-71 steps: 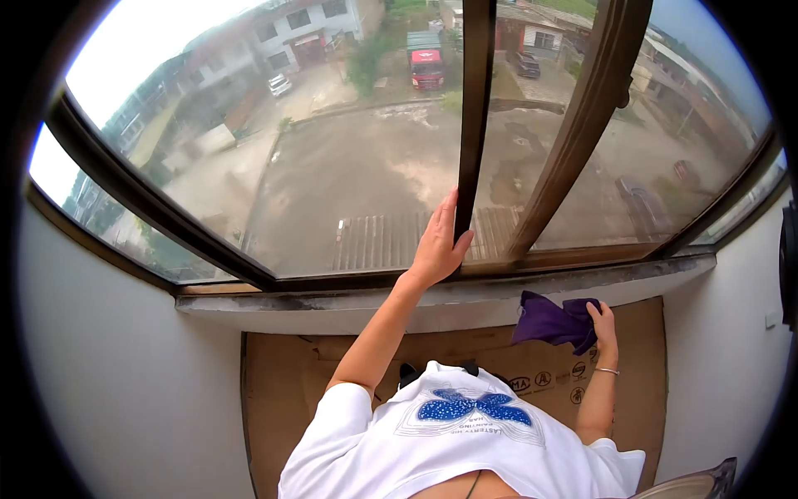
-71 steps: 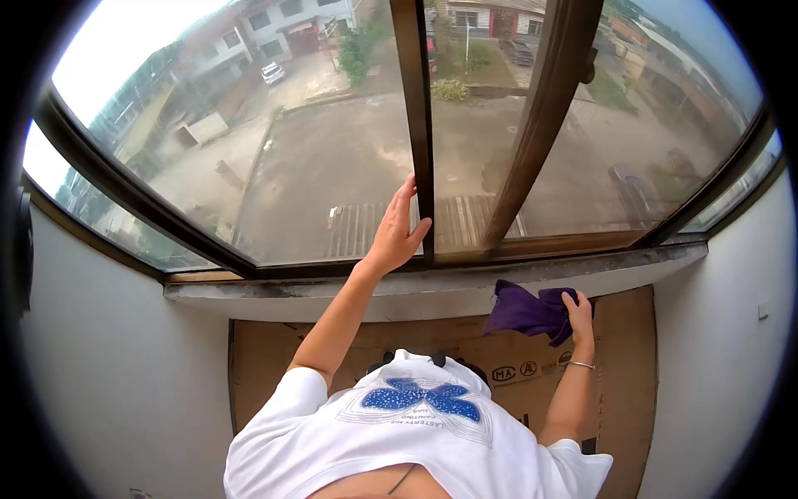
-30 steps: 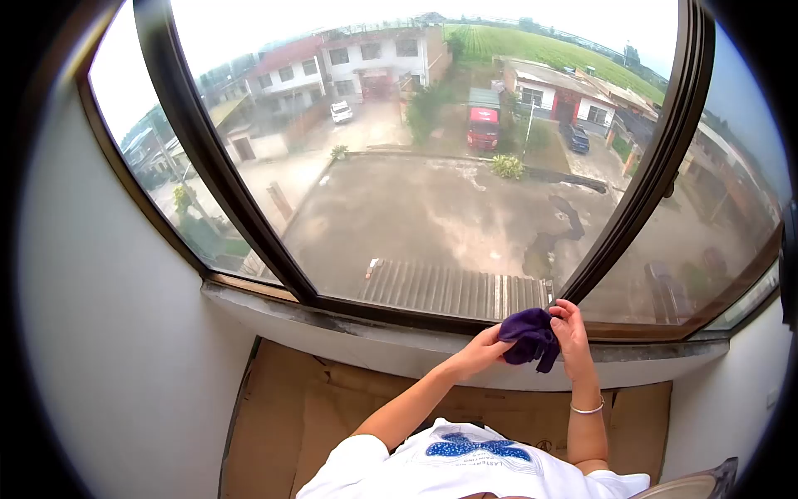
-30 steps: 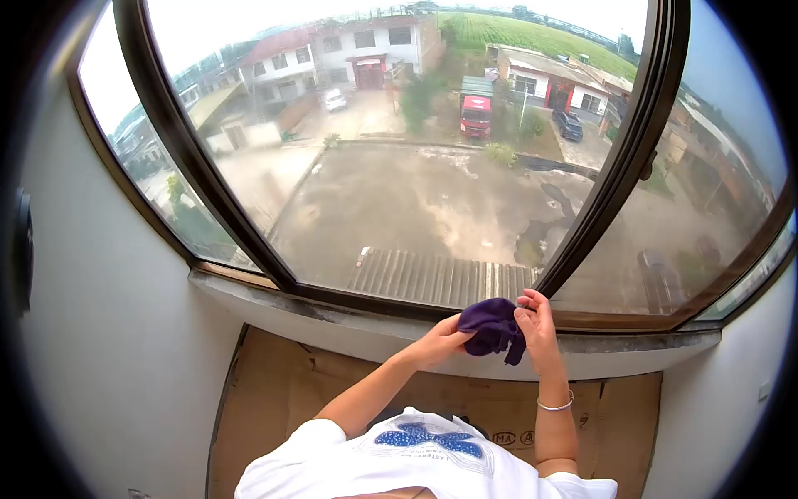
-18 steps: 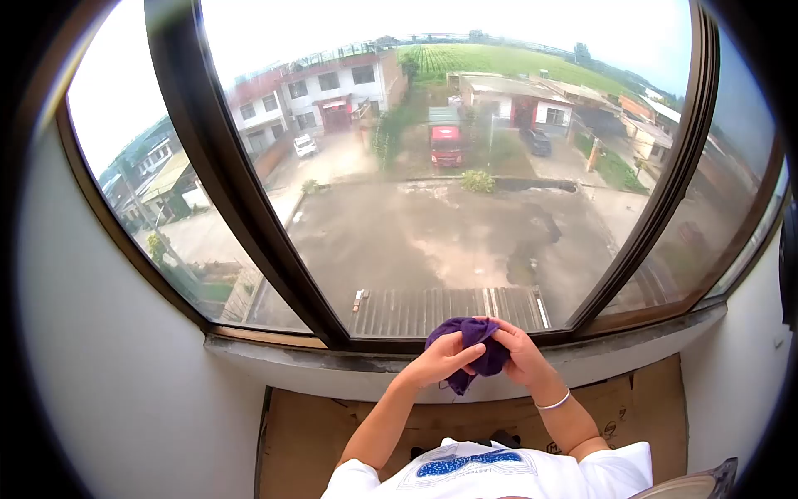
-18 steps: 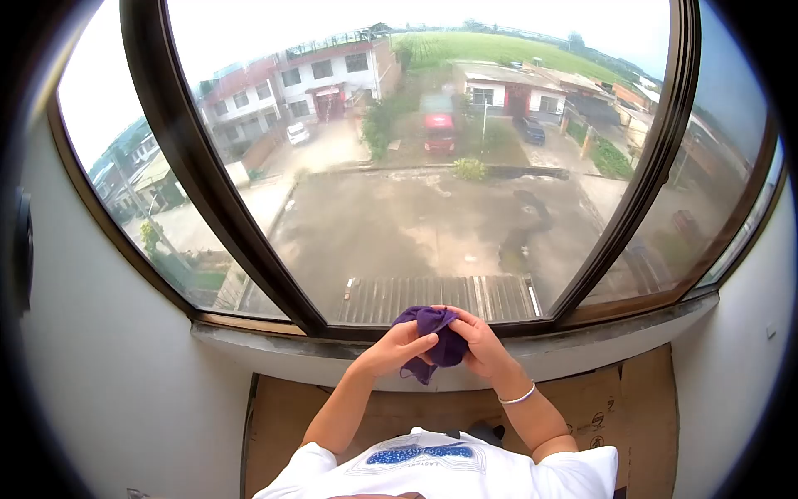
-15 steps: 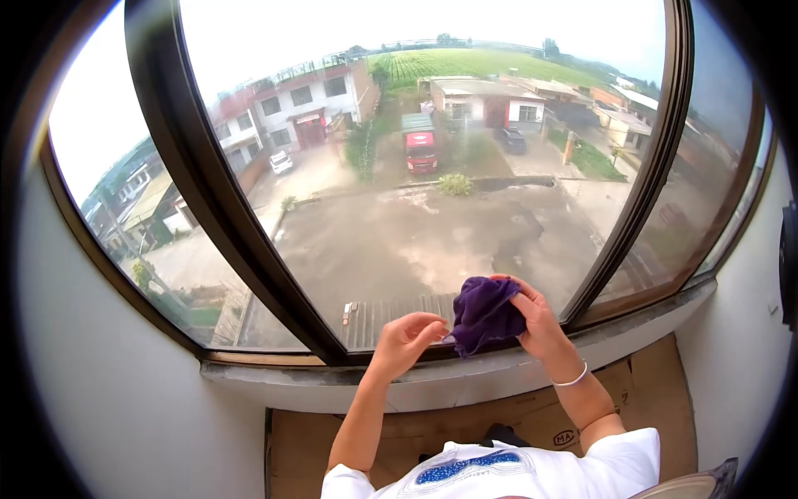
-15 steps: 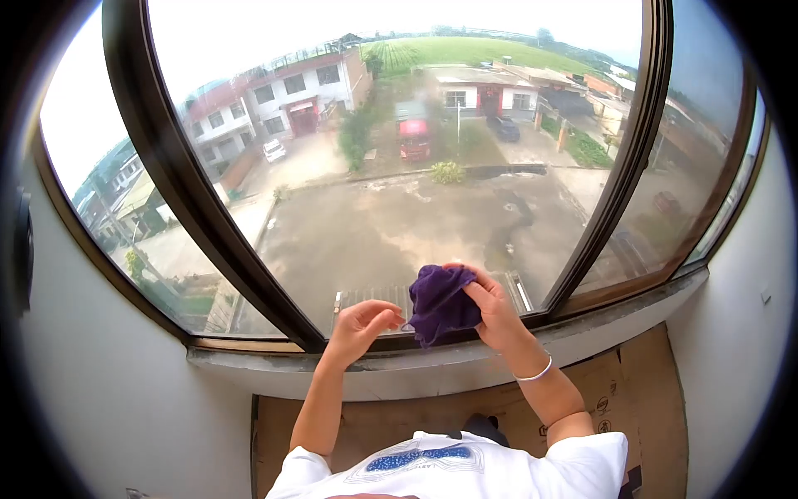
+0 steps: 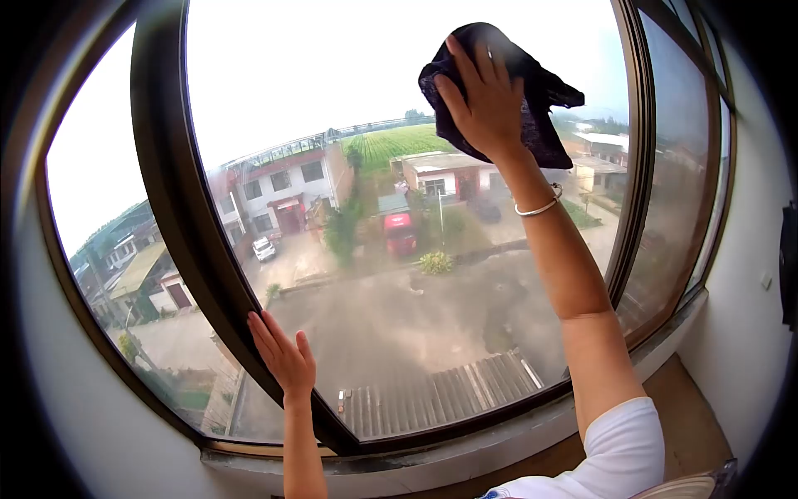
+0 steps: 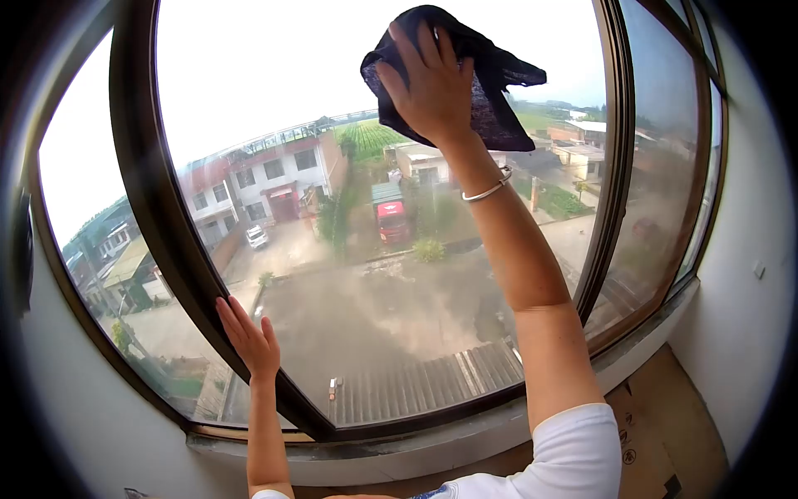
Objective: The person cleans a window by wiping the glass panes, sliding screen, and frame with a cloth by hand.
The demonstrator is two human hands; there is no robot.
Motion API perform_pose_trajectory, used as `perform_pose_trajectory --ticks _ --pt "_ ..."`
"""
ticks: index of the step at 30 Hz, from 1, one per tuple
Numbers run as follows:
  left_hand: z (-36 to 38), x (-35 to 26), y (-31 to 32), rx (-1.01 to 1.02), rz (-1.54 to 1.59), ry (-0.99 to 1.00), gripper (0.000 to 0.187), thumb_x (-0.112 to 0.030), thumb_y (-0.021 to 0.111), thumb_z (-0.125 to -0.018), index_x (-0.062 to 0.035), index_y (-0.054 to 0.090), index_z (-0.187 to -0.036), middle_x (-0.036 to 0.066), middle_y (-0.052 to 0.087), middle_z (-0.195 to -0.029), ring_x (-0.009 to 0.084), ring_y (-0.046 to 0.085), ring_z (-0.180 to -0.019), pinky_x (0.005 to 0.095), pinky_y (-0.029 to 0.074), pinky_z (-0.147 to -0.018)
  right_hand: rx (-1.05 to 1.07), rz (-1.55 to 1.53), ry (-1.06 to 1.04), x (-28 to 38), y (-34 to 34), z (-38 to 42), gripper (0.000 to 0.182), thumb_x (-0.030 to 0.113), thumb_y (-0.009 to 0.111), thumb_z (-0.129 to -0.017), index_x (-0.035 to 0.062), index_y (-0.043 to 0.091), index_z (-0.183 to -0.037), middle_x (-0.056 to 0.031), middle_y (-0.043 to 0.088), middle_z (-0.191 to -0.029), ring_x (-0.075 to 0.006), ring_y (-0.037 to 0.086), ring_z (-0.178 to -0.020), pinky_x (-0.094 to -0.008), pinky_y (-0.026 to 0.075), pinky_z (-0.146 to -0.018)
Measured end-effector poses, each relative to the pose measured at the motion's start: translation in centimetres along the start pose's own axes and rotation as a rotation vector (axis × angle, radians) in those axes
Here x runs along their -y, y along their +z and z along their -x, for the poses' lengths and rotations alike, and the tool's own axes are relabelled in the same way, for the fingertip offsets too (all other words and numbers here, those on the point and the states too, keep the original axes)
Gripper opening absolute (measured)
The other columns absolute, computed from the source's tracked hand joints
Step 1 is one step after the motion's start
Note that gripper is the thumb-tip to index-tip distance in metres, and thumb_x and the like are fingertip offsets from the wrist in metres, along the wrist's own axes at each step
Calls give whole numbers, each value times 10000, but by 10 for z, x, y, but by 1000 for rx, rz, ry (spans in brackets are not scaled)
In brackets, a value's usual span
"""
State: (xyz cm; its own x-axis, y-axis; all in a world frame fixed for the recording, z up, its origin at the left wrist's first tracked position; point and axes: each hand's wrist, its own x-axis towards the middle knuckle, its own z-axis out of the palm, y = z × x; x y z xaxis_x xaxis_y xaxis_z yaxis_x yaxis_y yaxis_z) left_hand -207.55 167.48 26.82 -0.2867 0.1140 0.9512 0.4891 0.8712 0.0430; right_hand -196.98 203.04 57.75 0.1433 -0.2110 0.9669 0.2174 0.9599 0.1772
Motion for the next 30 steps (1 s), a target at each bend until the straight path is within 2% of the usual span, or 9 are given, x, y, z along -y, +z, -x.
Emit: perform_pose_trajectory --ticks 10,13,14,18,19,22,25,29,30 --pt "15 -12 32 -159 -198 59 655 -412 214 -1040 97 343 -1433 269 311 -1510 407 322 -1390 456 259 -1156 -235 -575 -571 171 42 -44 340 427 684 -723 203 724 -975 7 633 -1096 -252 553 -1062 -422 416 -1028" --pt "15 0 34 -122 -226 43 655 -410 212 -1041 98 341 -1433 270 307 -1512 407 321 -1391 455 258 -1156 -422 -347 -563 111 55 -92 265 392 687 -745 208 727 -931 -9 672 -930 -224 627 -883 -371 498 -844" --pt "16 0 33 -119 -221 42 659 -412 215 -1040 101 340 -1433 274 306 -1511 413 319 -1391 461 259 -1153 -52 -281 -442 71 42 -98 412 433 588 -907 207 618 -1249 -56 618 -1237 -250 585 -1144 -382 460 -963" --pt "18 0 33 -106 -182 36 666 -419 230 -1037 106 334 -1434 286 302 -1508 430 314 -1388 479 258 -1147 -142 260 -221 -116 -10 -95 503 372 472 -968 120 463 -1403 -193 493 -1387 -379 435 -1304 -570 360 -1042" --pt "17 -2 32 -109 -180 36 666 -419 230 -1037 106 334 -1434 286 302 -1508 430 314 -1388 479 258 -1147 -226 -16 -297 -210 15 -96 375 253 513 -984 146 534 -1343 -150 576 -1288 -327 551 -1183 -406 454 -972" --pt "15 -1 33 -113 -168 35 659 -409 235 -1038 109 331 -1433 292 301 -1505 433 313 -1388 485 260 -1145 -302 160 -105 -299 1 -60 468 265 465 -1012 118 413 -1454 -167 521 -1380 -315 485 -1288 -369 359 -1098" --pt "19 -1 34 -118 -190 47 645 -384 232 -1037 104 297 -1454 278 266 -1530 418 277 -1412 469 225 -1160 -186 384 307 -347 41 -65 512 322 402 -1013 177 348 -1501 -85 363 -1536 -247 329 -1421 -494 269 -1123" --pt "15 -5 33 -120 -147 43 631 -371 244 -1035 112 332 -1433 283 289 -1516 419 307 -1396 478 246 -1150 -177 349 -231 -118 50 -94 549 322 519 -956 267 371 -1482 -79 362 -1534 -280 343 -1410 -589 350 -1000" --pt "16 -4 36 -125 -148 46 631 -373 246 -1035 111 336 -1430 284 297 -1512 422 313 -1391 482 252 -1146 -40 229 -178 -30 27 -92 504 376 481 -963 109 477 -1391 -195 484 -1397 -384 430 -1305 -574 331 -1064"
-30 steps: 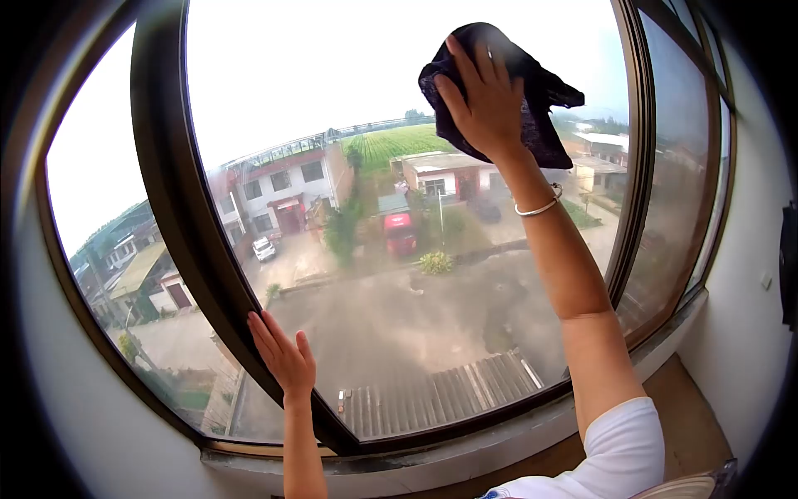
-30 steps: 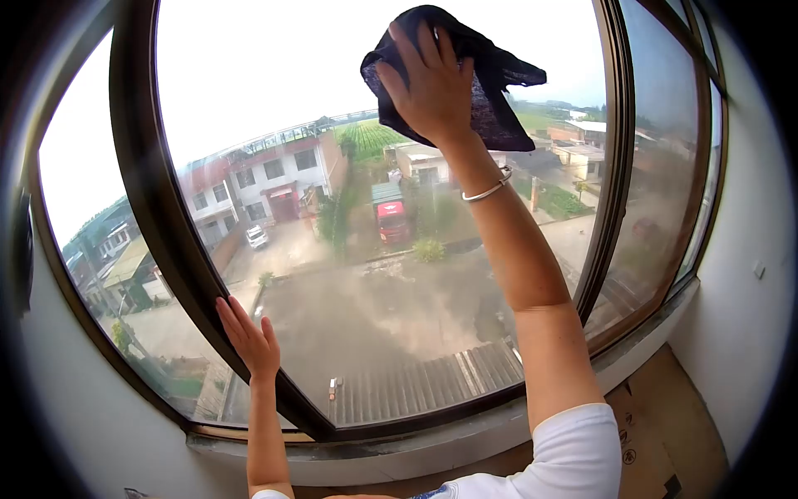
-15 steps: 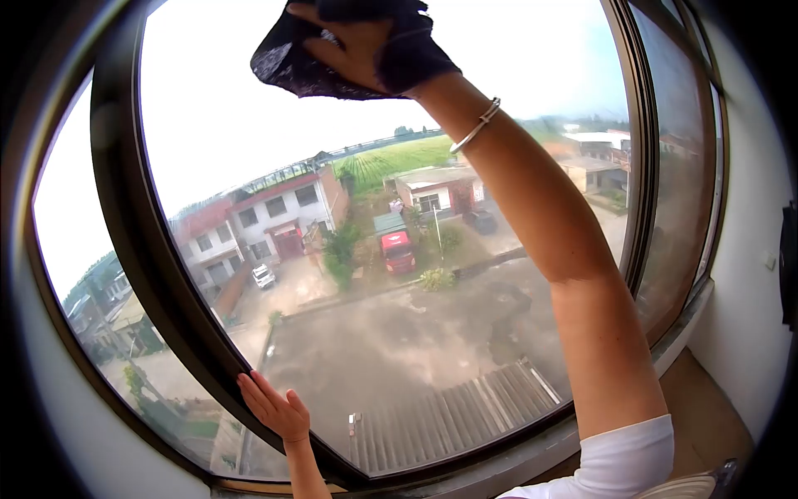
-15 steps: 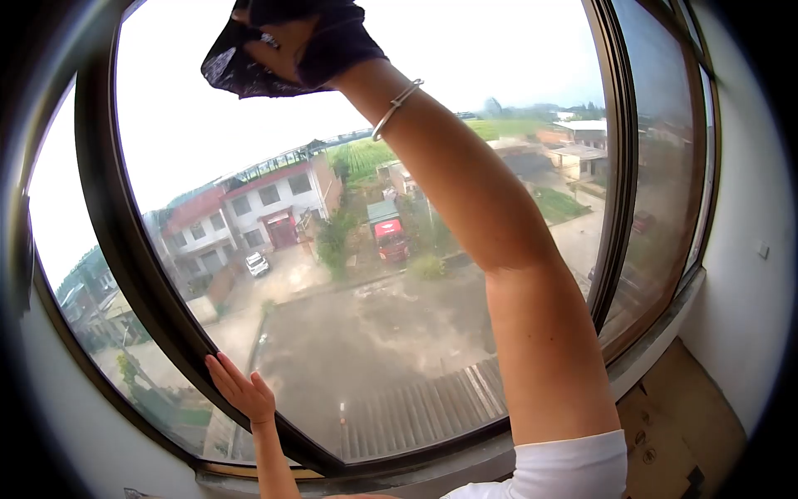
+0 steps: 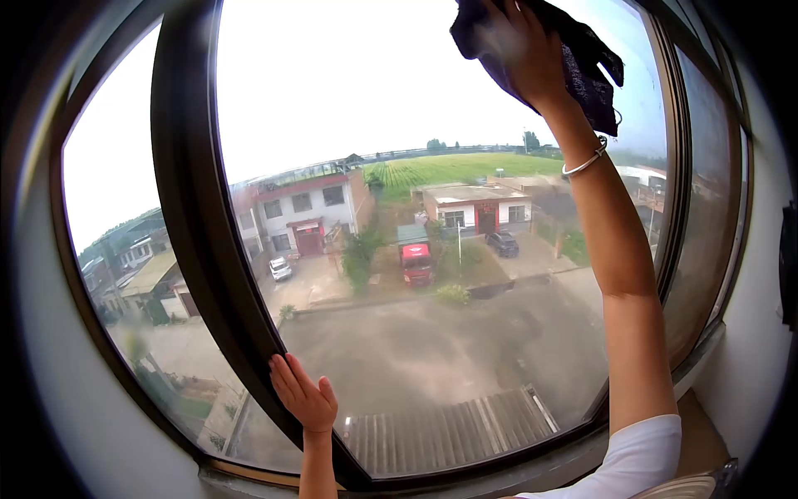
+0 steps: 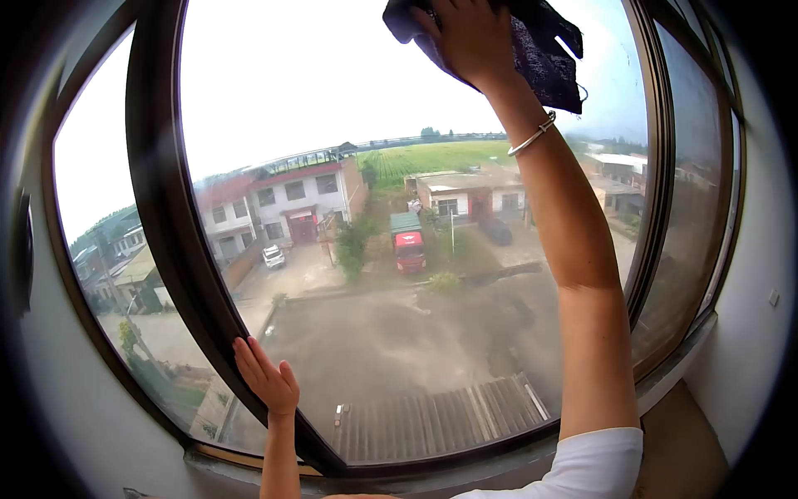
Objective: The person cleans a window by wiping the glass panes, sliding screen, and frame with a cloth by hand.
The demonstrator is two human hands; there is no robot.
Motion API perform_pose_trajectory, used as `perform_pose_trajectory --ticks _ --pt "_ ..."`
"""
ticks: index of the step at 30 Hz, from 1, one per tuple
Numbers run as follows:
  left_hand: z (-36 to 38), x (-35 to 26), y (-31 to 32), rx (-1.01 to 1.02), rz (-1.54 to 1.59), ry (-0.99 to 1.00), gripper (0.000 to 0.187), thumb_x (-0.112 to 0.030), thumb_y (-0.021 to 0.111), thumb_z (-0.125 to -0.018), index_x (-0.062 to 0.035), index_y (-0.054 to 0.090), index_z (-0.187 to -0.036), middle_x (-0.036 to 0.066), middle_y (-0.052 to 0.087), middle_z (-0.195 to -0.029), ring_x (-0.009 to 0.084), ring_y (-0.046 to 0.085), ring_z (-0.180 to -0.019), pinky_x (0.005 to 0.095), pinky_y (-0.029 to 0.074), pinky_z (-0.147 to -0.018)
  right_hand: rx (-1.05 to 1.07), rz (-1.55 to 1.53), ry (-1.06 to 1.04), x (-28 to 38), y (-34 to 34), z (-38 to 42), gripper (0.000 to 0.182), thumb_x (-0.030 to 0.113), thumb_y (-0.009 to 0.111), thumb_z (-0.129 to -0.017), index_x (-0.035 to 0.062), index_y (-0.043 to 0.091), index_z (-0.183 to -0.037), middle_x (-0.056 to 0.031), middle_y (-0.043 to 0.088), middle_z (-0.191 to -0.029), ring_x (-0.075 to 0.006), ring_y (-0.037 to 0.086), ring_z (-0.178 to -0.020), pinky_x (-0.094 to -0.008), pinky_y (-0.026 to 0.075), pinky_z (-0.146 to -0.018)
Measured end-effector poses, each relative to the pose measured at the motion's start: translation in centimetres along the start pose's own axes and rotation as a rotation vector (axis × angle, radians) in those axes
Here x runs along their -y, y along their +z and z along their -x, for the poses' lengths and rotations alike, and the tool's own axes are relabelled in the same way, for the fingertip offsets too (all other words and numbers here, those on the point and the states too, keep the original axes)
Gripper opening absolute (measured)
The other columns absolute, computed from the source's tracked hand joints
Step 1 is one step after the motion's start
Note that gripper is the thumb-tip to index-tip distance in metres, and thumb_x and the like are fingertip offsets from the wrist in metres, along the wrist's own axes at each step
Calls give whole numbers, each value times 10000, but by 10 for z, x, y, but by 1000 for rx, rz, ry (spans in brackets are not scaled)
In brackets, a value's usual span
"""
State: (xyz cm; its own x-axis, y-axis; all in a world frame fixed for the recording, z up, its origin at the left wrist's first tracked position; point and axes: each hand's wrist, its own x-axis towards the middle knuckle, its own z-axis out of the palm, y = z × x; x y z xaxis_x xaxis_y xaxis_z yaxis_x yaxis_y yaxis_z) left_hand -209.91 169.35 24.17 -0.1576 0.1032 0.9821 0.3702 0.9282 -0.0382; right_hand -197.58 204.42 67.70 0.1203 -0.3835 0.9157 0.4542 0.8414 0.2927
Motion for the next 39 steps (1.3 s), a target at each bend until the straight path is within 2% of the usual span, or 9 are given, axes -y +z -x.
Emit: perform_pose_trajectory --ticks 3,8,11,17,18,25,27,30,39 --pt "1 2 2 -12 5 -16 629 -377 256 -1033 110 356 -1419 287 322 -1497 433 335 -1375 498 274 -1133 -202 -250 -211 108 18 -23 494 451 550 -925 226 531 -1365 -52 527 -1398 -279 443 -1325 -478 394 -1046" --pt "5 5 4 -2 22 2 635 -392 262 -1033 112 386 -1399 281 350 -1480 429 356 -1364 504 296 -1119 -207 -631 -230 236 43 -49 557 390 514 -936 167 435 -1440 -140 369 -1510 -293 352 -1386 -507 259 -1148" --pt "10 7 10 -2 18 0 639 -401 265 -1031 108 396 -1394 278 360 -1474 424 365 -1357 512 301 -1115 -13 -477 -265 247 17 -87 533 353 487 -991 119 399 -1461 -154 415 -1470 -317 368 -1369 -416 263 -1155" --pt "17 8 16 -17 -46 15 616 -384 244 -1035 87 413 -1395 258 360 -1484 403 360 -1367 535 277 -1128 -146 -72 -294 252 3 -110 483 347 406 -937 37 546 -1278 -157 529 -1256 -312 448 -1236 -536 289 -1099" --pt "18 9 14 -14 -30 36 616 -384 244 -1035 87 413 -1395 258 360 -1484 403 360 -1367 535 277 -1128 -460 -37 -238 246 13 -112 413 343 392 -946 63 584 -1181 -119 557 -1147 -292 489 -1153 -501 342 -1047" --pt "28 15 10 20 -119 19 591 -346 221 -1041 81 385 -1415 253 331 -1503 388 326 -1394 536 233 -1143 -101 46 -240 131 0 -107 251 276 422 -911 108 605 -944 -91 577 -930 -228 555 -944 -422 481 -825" --pt "30 15 7 15 -124 4 595 -354 222 -1043 84 408 -1398 244 361 -1488 388 361 -1374 552 264 -1129 -210 81 -492 72 70 -134 379 277 334 -953 54 603 -1099 -136 593 -1108 -268 538 -1120 -383 356 -1072" --pt "36 17 3 34 -143 -1 599 -351 228 -1037 86 378 -1417 261 345 -1491 409 341 -1381 554 250 -1134 -43 -247 -46 -10 37 -99 468 267 345 -975 -3 476 -1334 -208 392 -1469 -372 353 -1380 -436 248 -1177" --pt "25 3 5 14 -263 -17 650 -409 189 -1031 56 319 -1467 238 282 -1536 384 295 -1411 503 215 -1156 -88 -226 -94 -227 6 -20 316 120 404 -912 141 529 -1201 -127 578 -1118 -310 557 -1054 -428 467 -899"
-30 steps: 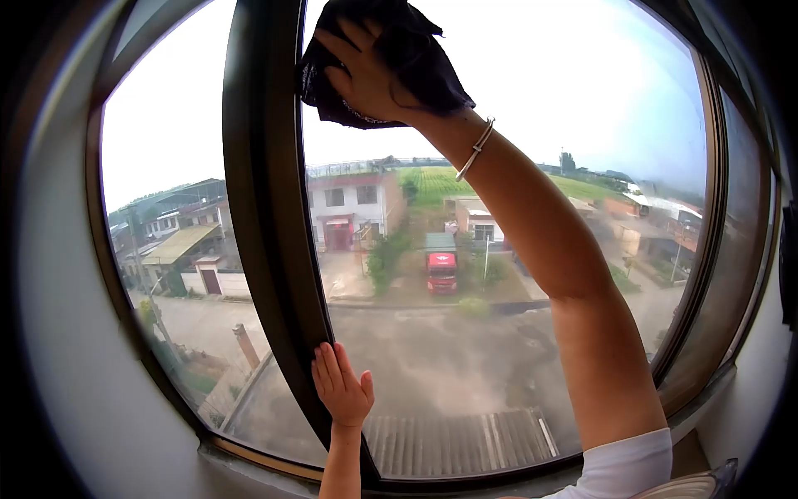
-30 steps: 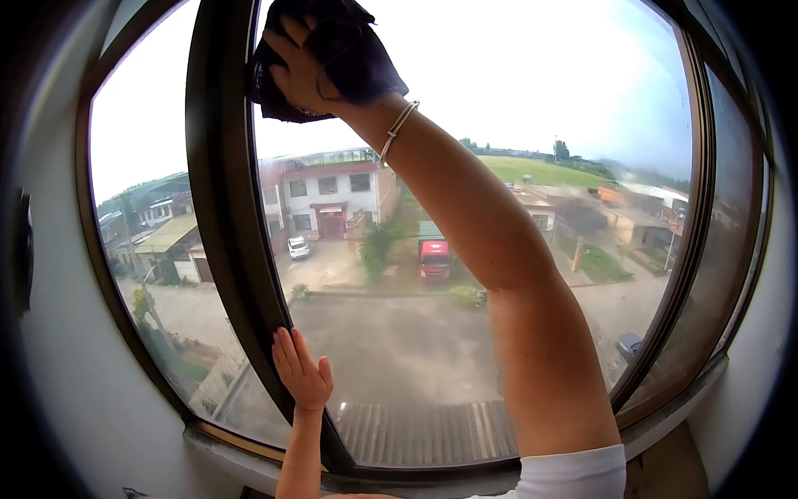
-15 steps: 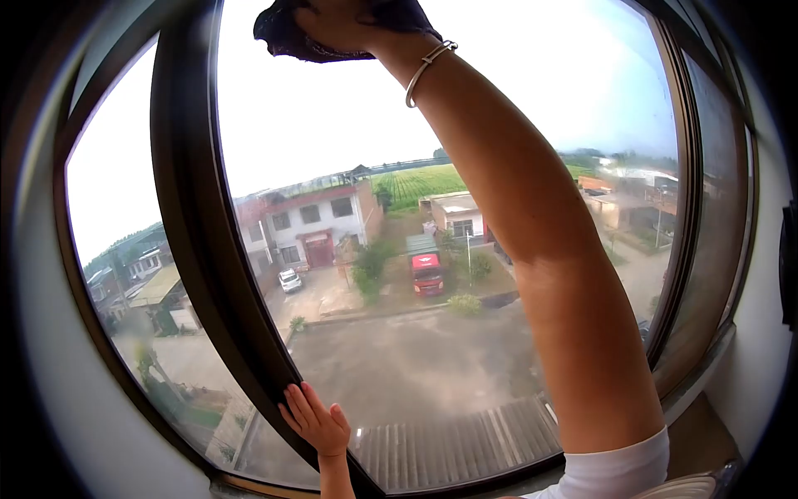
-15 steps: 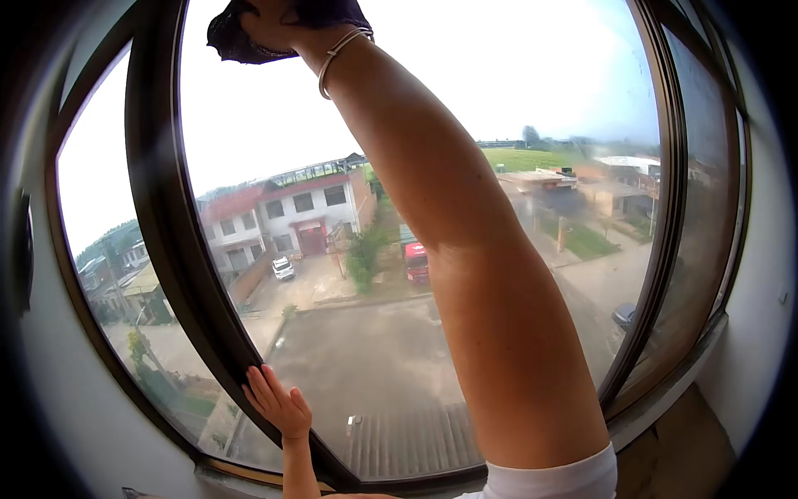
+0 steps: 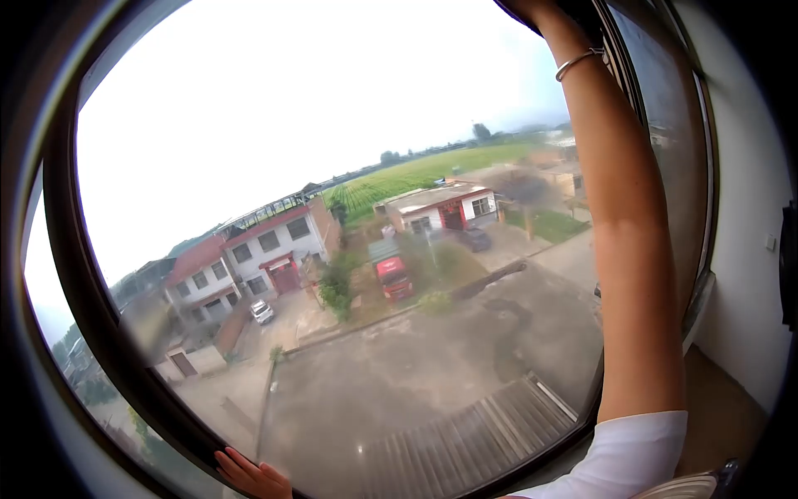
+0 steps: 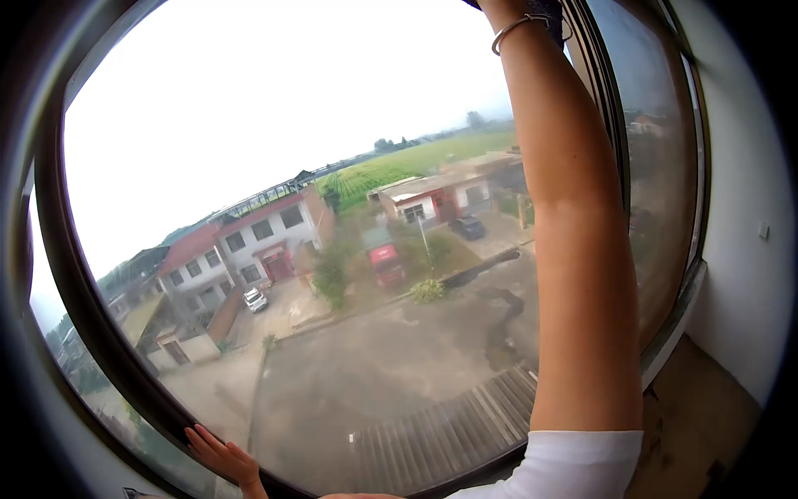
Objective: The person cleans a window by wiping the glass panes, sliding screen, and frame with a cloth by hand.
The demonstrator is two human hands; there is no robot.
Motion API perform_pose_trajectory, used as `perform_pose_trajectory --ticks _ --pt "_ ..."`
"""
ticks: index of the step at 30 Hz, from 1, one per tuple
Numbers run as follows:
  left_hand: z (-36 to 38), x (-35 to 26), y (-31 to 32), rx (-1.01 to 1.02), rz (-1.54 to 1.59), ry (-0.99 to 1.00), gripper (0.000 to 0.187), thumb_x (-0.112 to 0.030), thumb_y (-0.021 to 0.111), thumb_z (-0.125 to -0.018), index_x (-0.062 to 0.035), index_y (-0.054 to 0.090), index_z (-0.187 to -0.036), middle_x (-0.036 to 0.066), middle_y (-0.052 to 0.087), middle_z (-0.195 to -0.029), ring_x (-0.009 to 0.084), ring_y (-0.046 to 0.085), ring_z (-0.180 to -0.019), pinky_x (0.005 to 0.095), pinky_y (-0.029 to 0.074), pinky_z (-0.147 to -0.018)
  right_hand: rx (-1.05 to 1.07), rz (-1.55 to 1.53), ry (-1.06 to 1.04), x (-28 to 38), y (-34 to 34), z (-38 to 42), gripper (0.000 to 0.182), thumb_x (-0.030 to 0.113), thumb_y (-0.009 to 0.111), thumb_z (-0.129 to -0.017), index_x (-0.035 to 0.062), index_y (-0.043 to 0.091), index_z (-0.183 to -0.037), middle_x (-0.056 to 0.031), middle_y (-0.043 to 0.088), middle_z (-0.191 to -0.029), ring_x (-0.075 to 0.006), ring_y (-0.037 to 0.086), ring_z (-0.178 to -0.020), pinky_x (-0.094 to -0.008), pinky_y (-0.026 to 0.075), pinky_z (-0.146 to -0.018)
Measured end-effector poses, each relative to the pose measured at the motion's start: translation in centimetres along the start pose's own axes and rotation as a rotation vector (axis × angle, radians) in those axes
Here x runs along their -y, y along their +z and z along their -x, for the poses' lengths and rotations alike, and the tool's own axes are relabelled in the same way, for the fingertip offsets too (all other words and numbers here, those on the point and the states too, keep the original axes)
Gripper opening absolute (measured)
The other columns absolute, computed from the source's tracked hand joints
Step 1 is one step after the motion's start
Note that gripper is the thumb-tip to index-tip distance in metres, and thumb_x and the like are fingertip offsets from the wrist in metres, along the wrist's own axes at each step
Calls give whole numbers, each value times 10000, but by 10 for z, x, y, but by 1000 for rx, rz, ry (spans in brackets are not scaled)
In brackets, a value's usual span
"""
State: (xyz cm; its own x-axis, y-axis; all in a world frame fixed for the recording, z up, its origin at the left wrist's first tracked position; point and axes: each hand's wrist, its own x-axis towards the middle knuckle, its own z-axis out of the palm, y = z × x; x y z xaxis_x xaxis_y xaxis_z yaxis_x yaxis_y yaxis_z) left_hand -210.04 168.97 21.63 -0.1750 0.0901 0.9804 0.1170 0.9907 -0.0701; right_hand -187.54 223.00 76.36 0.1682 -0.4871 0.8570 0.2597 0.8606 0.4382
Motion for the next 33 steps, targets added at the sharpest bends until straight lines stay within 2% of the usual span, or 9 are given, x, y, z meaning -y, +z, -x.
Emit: perform_pose_trajectory --ticks 5,12,18,20,22,24,25,29,33 --pt "2 -5 10 -15 4 -27 648 -405 187 -1030 53 310 -1472 241 277 -1539 389 306 -1401 494 224 -1150 -36 21 158 -89 -20 52 300 200 361 -952 106 543 -1171 -131 590 -939 -305 587 -870 -404 475 -818" --pt "1 -15 9 -13 -59 -17 637 -398 179 -1034 41 314 -1475 219 283 -1545 385 301 -1407 490 235 -1146 -2 -4 148 -146 -31 130 376 166 378 -988 61 408 -1348 -115 477 -1234 -256 462 -1145 -356 338 -1002" --pt "-4 1 8 -1 -117 -15 649 -422 150 -1040 27 326 -1475 226 297 -1538 385 326 -1396 493 241 -1144 91 -162 135 -76 -73 216 503 137 392 -1019 23 293 -1499 -100 380 -1487 -213 355 -1380 -315 221 -1159" --pt "-12 -2 -5 -25 -61 5 645 -420 154 -1042 27 339 -1469 234 303 -1532 388 336 -1389 495 246 -1139 157 -181 307 -18 -107 262 540 113 407 -981 51 293 -1504 -210 314 -1518 -386 308 -1397 -378 231 -1159" --pt "-26 -14 -28 -117 105 -14 411 -354 493 -959 -20 546 -1193 240 555 -1256 436 520 -1168 594 350 -1031 298 -84 578 29 -134 320 542 173 378 -998 21 260 -1505 -185 286 -1543 -394 260 -1422 -407 205 -1165" --pt "-15 6 -12 -82 38 15 517 -379 334 -1003 7 447 -1327 241 430 -1392 413 429 -1277 543 300 -1084 411 -16 605 67 -161 392 548 210 347 -1005 -5 240 -1498 -176 257 -1562 -401 210 -1439 -435 156 -1176" --pt "-10 11 -4 -51 -35 31 627 -403 175 -1047 35 347 -1461 242 305 -1528 390 338 -1387 492 250 -1136 407 -23 598 66 -168 394 548 210 347 -1005 -5 240 -1498 -176 257 -1562 -401 210 -1439 -435 156 -1176" --pt "-13 12 -1 -109 -4 45 612 -385 188 -1052 44 351 -1457 248 315 -1520 394 344 -1380 481 256 -1131 379 -94 549 42 -151 352 541 224 324 -1005 -4 249 -1490 -122 267 -1572 -404 177 -1449 -448 130 -1182" --pt "-15 7 -5 -87 -1 28 620 -393 182 -1052 45 354 -1456 249 317 -1518 396 341 -1381 483 257 -1128 128 -149 276 -35 -92 226 558 12 451 -948 39 312 -1488 -109 387 -1489 -253 361 -1368 -325 269 -1135"
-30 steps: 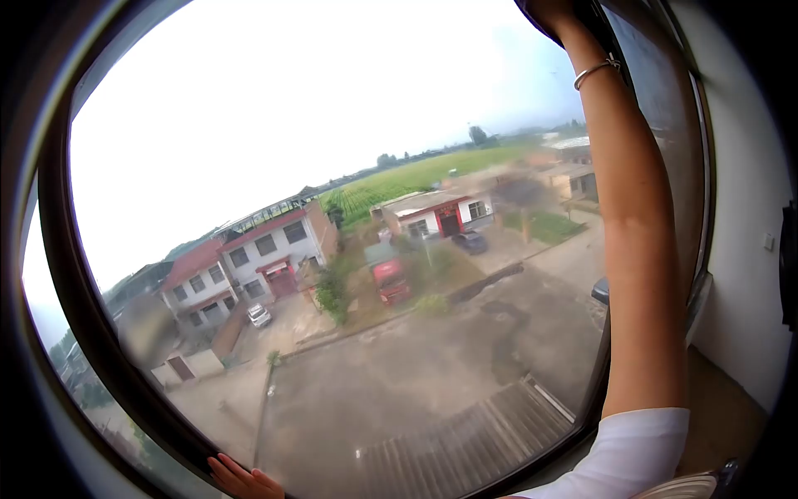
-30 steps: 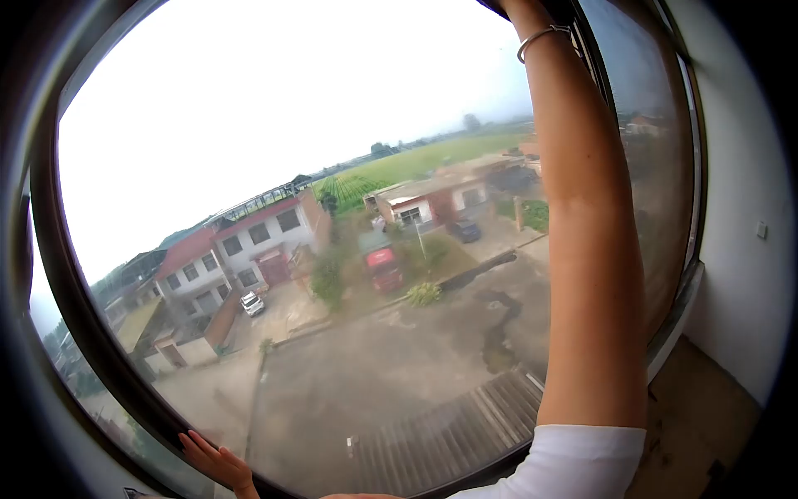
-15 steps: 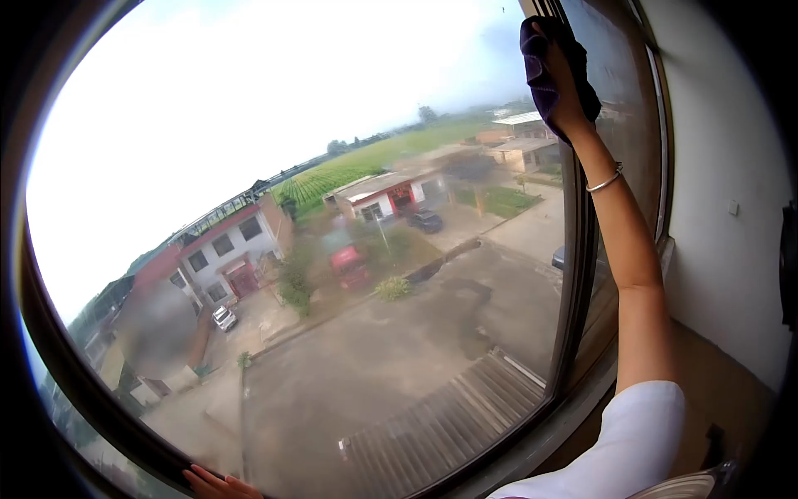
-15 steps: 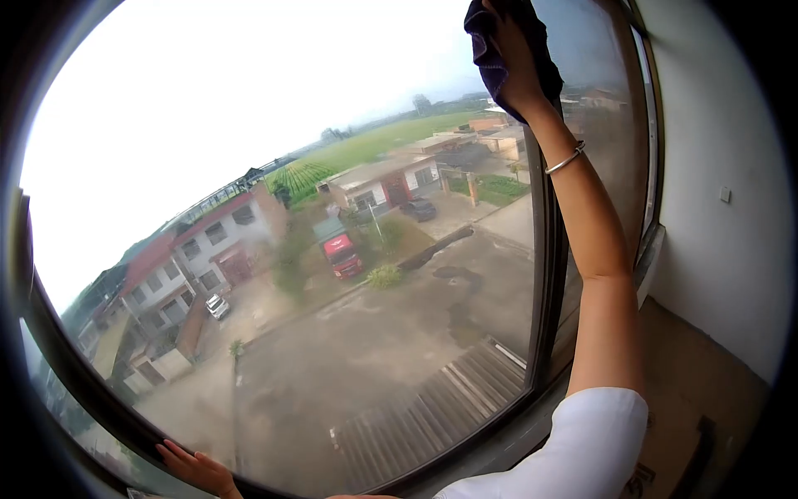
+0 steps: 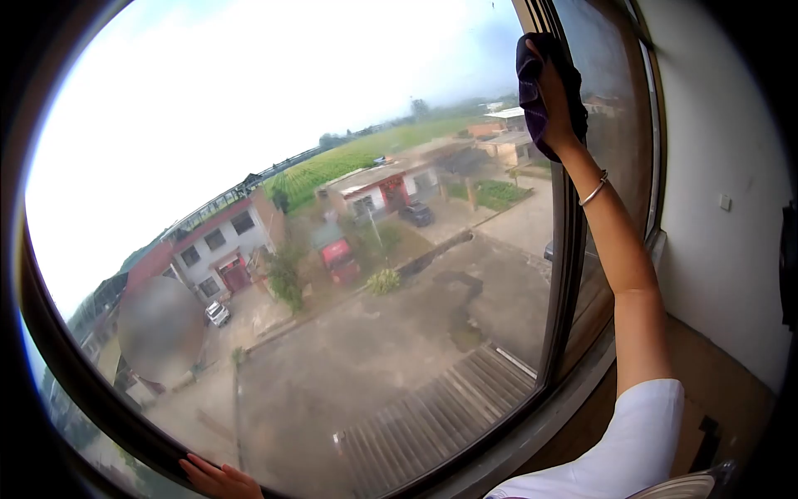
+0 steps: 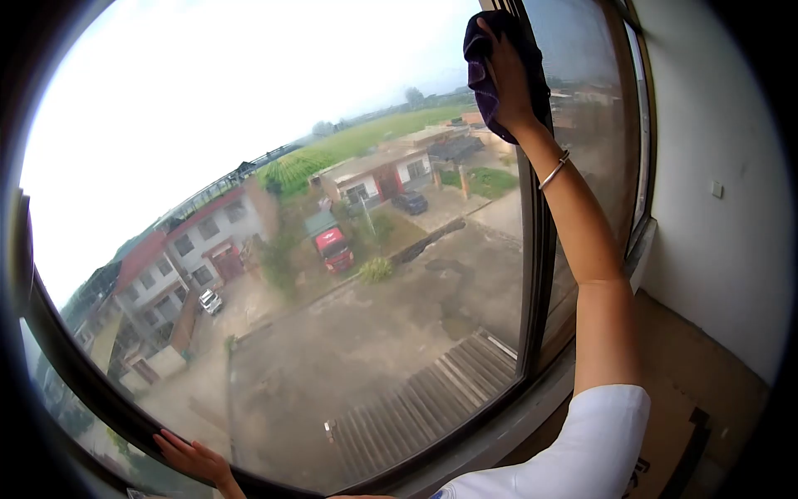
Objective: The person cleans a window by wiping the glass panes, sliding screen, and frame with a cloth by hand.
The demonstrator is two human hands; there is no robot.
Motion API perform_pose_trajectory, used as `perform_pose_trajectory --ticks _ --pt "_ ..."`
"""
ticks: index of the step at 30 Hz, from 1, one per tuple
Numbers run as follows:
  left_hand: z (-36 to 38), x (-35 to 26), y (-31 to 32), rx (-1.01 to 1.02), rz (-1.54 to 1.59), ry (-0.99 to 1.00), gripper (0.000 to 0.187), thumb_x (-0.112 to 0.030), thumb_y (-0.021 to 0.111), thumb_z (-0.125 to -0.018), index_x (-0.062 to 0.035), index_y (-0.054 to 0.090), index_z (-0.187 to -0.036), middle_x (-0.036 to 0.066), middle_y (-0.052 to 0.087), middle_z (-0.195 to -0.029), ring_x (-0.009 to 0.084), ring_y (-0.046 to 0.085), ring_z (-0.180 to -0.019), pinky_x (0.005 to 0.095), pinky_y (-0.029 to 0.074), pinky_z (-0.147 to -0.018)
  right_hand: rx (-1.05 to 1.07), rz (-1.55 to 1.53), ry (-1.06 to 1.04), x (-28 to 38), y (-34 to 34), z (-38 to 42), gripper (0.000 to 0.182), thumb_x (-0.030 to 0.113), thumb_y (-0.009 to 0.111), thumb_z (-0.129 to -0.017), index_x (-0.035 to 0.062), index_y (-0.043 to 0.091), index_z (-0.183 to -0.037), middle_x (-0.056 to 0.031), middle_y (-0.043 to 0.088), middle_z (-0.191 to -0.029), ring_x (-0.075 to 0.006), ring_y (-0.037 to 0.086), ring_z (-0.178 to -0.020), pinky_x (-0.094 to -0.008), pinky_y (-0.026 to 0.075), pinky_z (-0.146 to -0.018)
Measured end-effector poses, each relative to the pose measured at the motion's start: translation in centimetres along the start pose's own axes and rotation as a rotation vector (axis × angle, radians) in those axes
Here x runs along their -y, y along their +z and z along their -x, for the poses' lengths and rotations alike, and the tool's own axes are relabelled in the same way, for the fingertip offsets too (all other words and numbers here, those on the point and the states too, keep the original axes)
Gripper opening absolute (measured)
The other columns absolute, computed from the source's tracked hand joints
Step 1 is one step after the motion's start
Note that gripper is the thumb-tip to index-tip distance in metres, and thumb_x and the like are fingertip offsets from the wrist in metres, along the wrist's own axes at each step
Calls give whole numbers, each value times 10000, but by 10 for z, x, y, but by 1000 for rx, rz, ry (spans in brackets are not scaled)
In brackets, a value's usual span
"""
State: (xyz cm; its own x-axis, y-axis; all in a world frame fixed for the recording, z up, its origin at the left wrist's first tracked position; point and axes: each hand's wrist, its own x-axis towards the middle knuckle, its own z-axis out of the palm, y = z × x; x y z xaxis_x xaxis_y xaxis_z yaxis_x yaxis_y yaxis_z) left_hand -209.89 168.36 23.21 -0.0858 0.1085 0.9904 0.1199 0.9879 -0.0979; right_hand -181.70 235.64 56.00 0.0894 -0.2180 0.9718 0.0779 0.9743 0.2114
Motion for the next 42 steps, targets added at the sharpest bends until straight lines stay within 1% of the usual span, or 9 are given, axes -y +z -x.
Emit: perform_pose_trajectory --ticks 6,7,14,19,25,31,38,40,42 --pt "5 0 1 -4 31 -6 641 -412 167 -1049 47 353 -1455 253 312 -1519 401 339 -1381 480 259 -1127 -336 591 -465 -43 36 -116 373 217 464 -942 74 521 -1282 -135 578 -1134 -285 566 -1054 -365 472 -897" --pt "5 1 1 -12 39 -3 639 -410 169 -1049 49 353 -1454 253 310 -1520 402 338 -1381 480 262 -1126 25 184 -168 -34 32 -111 469 226 465 -932 67 466 -1373 -201 529 -1240 -363 488 -1171 -415 372 -1046" --pt "7 19 4 -9 39 17 619 -392 189 -1052 52 346 -1455 243 300 -1528 402 332 -1386 484 277 -1122 658 60 -329 185 -2 102 563 405 591 -896 301 475 -1436 -61 566 -1314 -243 546 -1158 -395 384 -993" --pt "-12 30 -3 -14 41 51 592 -365 204 -1057 44 344 -1461 235 299 -1531 391 333 -1389 480 267 -1127 1045 -233 -341 176 -26 172 506 412 557 -921 454 451 -1414 -18 553 -1351 -263 511 -1249 -429 322 -1139" --pt "-11 23 6 -42 100 25 593 -366 196 -1058 42 339 -1464 234 298 -1532 386 314 -1402 475 245 -1138 194 -120 -81 71 7 -23 483 63 505 -917 94 489 -1399 -175 421 -1470 -383 395 -1352 -429 334 -1110" --pt "-7 30 7 -12 93 23 588 -357 206 -1058 49 329 -1466 238 288 -1536 385 306 -1408 469 239 -1144 -111 310 -326 100 69 -132 485 302 458 -987 95 414 -1423 -194 478 -1375 -365 457 -1277 -528 409 -966" --pt "-14 22 -11 -35 99 30 579 -351 209 -1055 35 345 -1465 223 296 -1537 374 330 -1394 473 267 -1127 604 -128 -615 247 25 148 461 390 535 -947 352 492 -1404 51 518 -1379 -165 529 -1207 -355 282 -1139" --pt "-15 19 -14 -23 104 44 584 -359 205 -1055 33 356 -1459 220 298 -1536 372 330 -1392 477 267 -1127 1232 -615 -285 213 8 178 412 336 456 -1006 356 477 -1418 3 478 -1426 -214 445 -1316 -353 275 -1175" --pt "-14 22 -11 -27 90 55 584 -361 206 -1054 34 359 -1456 221 300 -1535 372 331 -1391 478 267 -1127 918 -350 -523 189 -4 128 439 299 492 -974 360 495 -1408 13 487 -1428 -213 452 -1311 -380 283 -1169"
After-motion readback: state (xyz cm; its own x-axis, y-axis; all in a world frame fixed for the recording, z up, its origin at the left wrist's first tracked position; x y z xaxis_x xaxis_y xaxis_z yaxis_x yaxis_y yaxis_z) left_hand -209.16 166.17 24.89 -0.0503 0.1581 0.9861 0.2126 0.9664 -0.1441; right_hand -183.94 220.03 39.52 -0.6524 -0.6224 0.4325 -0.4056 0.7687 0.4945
